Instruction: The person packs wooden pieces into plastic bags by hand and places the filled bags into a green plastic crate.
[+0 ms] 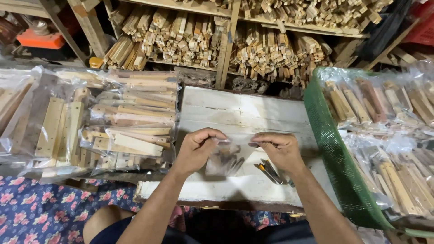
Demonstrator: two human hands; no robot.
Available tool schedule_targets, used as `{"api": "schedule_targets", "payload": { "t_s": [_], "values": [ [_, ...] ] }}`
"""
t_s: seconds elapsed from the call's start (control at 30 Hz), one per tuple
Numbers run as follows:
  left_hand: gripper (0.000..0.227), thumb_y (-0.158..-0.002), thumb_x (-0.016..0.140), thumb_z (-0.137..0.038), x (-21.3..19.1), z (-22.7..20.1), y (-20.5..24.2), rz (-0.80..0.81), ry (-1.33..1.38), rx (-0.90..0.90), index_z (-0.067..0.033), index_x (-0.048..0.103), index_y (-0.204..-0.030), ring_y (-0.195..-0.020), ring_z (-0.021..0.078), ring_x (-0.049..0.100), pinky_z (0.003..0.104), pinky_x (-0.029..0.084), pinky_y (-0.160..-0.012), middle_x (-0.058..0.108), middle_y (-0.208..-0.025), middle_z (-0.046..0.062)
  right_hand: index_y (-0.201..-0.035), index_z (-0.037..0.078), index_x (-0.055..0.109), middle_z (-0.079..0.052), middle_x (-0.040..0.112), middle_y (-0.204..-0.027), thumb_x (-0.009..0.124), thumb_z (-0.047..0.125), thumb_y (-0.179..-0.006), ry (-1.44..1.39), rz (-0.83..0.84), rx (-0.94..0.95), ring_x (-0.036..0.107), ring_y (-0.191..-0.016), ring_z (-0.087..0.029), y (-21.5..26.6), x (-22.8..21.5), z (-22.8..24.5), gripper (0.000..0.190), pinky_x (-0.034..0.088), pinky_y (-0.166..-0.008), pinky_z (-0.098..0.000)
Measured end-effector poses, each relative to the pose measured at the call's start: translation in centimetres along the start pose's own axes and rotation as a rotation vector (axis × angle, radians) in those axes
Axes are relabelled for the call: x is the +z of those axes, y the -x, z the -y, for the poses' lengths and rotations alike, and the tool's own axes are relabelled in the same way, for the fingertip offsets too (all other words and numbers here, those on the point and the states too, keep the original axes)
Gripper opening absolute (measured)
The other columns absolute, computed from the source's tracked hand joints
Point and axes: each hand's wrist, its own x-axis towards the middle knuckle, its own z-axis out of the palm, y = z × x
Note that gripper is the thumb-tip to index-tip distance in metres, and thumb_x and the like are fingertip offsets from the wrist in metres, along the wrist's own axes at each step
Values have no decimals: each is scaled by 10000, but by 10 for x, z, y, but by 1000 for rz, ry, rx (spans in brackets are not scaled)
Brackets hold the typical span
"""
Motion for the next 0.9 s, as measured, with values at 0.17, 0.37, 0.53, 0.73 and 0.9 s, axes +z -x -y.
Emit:
{"api": "schedule_targets", "payload": {
  "t_s": [0.17, 0.37, 0.53, 0.73, 0.9],
  "values": [
    [148, -882, 696, -107, 1, -2, 2, -11, -25, 16, -23, 801, -942, -623, 59, 478, 217, 431, -561, 637, -603, 32, -836, 40, 830, -144, 807, -821, 769, -58, -834, 66, 26, -106, 745, -739, -183, -5, -4, -11, 116, 607, -711, -366],
    [138, -860, 808, -112, 15, 6, 9, -173, -194, -48, -73, 779, -989, -673, 80, 630, 282, 525, -609, 789, -750, 87, -1182, -1, 686, -184, 758, -970, 635, 52, -927, -58, -22, 67, 635, -785, -166, -1, -5, 8, 265, 546, -742, -347],
    [320, -892, 754, -59, 15, 13, 5, -162, -59, -105, -46, 678, -1202, -817, 106, 661, 277, 544, -742, 809, -924, 115, -1357, -45, 633, -143, 713, -900, 726, 83, -885, -151, -53, 306, 529, -559, -73, 21, 5, -9, 499, 488, -496, -209],
    [207, -1007, 566, -70, 1, -28, -3, 312, 57, -335, 25, 744, -1057, -735, 129, 593, 267, 534, -660, 704, -836, 75, -1042, -66, 703, -45, 464, -634, 572, 53, -1012, -508, -28, 463, 389, -475, -88, 27, 13, -47, 179, 329, -423, -202],
    [200, -1046, 542, -102, 4, -25, -3, 470, -8, -323, 3, 707, -1003, -878, 170, 531, 353, 514, -831, 650, -908, 79, -1025, -61, 705, -142, 576, -737, 636, 2, -960, -617, 72, 538, 374, -469, -88, 24, 29, -77, 114, 354, -411, -220]
  ]
}}
